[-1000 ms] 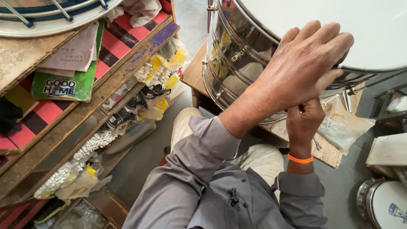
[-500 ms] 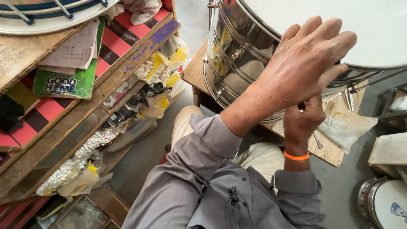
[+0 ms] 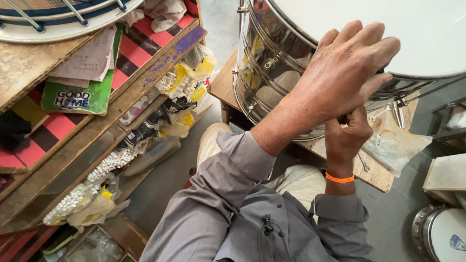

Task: The person assembles a snare drum by tightening metal lugs and screws around the rim using their hands and a small wrench.

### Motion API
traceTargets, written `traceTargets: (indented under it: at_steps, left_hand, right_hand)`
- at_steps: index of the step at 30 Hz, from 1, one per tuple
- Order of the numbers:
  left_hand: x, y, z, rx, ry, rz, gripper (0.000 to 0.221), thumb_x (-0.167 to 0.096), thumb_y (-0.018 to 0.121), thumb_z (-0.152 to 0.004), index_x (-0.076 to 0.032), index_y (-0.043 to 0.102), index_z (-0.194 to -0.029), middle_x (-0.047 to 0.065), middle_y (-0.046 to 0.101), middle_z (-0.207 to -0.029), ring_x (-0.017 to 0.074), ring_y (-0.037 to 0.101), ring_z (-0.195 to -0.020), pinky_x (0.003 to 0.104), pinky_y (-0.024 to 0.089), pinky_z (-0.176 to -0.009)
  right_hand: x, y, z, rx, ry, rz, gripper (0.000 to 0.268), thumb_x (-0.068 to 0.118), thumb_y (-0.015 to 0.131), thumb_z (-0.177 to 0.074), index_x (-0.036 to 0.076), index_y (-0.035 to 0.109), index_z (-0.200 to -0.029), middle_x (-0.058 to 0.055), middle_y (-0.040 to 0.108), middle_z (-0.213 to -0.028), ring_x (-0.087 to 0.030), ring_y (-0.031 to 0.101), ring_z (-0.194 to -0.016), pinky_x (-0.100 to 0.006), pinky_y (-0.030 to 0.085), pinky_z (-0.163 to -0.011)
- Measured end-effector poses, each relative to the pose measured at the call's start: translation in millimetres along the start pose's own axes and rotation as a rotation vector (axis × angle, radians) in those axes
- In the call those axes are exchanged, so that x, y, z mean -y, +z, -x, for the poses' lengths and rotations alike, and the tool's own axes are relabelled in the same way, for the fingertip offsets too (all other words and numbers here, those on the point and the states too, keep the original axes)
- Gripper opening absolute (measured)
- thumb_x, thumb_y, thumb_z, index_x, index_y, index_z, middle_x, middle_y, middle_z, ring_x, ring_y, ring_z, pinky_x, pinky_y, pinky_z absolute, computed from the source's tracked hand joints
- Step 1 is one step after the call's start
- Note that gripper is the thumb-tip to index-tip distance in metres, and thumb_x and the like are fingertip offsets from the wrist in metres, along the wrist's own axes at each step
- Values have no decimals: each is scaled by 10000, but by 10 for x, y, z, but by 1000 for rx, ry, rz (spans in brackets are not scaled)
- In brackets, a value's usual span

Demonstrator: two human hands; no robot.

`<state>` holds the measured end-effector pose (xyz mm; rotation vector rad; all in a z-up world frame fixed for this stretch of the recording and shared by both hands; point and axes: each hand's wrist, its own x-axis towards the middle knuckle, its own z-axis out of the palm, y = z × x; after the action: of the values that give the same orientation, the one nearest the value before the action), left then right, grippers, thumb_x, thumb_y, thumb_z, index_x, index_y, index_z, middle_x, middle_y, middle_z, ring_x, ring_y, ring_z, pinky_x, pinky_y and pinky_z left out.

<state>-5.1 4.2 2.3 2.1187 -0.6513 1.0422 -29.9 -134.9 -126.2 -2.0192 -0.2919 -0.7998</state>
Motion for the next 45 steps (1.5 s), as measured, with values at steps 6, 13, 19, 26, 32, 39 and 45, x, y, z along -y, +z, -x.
traceTargets:
  at_steps: [6, 13, 19, 26, 32, 39, 45]
  left_hand:
    - [3, 19, -2, 0, 1, 2, 356, -265, 805, -804, -127, 594, -1055, 42, 541, -1029, 265, 547, -1039, 490, 428, -902]
    - [14, 61, 0, -1, -1, -10, 357, -272, 800, -807, -128, 604, -1069, 43, 547, -1043, 268, 547, -1048, 502, 428, -914]
    - [49, 104, -12, 0, 8, -7, 372, -295, 788, -818, -117, 611, -1092, 52, 560, -1065, 249, 549, -1055, 479, 438, -904]
    - [246, -85, 6, -24, 15, 100, 233, -278, 761, -939, -87, 645, -1008, 69, 617, -1032, 263, 605, -1018, 451, 474, -917]
    - [855, -416, -148, -151, -3, -155, 224, -289, 684, -1049, -67, 691, -1028, 81, 698, -1014, 318, 657, -978, 478, 462, -918]
    - [817, -491, -116, -78, -27, -154, 171, -215, 616, -1077, -63, 693, -1066, 129, 666, -1127, 341, 594, -1121, 504, 388, -929]
    - [840, -478, -75, -85, 6, -171, 149, -158, 587, -1065, -65, 686, -1127, 114, 637, -1200, 325, 572, -1162, 504, 394, -997]
  right_hand:
    - [-36, 52, 31, -28, -32, 48, 161, 54, 786, -1014, -18, 645, -1048, -87, 628, -771, -92, 557, -714, -299, 500, -694]
    - [-115, -21, -18, 83, -32, -7, 165, 65, 765, -1036, -34, 634, -1038, -101, 670, -811, -102, 623, -733, -294, 523, -694]
    - [-165, -117, -70, 198, 41, -196, 164, 58, 716, -1077, -51, 624, -998, -79, 698, -853, -103, 663, -775, -265, 552, -687]
    - [57, -222, -59, 149, -48, -117, 115, 62, 643, -1060, -41, 662, -1013, -109, 726, -880, -145, 728, -746, -264, 567, -642]
    - [140, -896, -282, -173, -352, 23, 335, 271, 430, -1175, -2, 625, -1181, -121, 656, -1060, -185, 623, -858, -284, 479, -754]
    - [29, -891, -950, -93, -413, 402, 509, 462, 302, -1156, 35, 361, -1426, -120, 352, -1394, -234, 335, -1224, -365, 274, -1041]
    - [-104, -528, -1410, 11, -401, 597, 750, 627, 192, -1140, 67, 134, -1635, -120, 92, -1680, -275, 88, -1539, -435, 98, -1287]
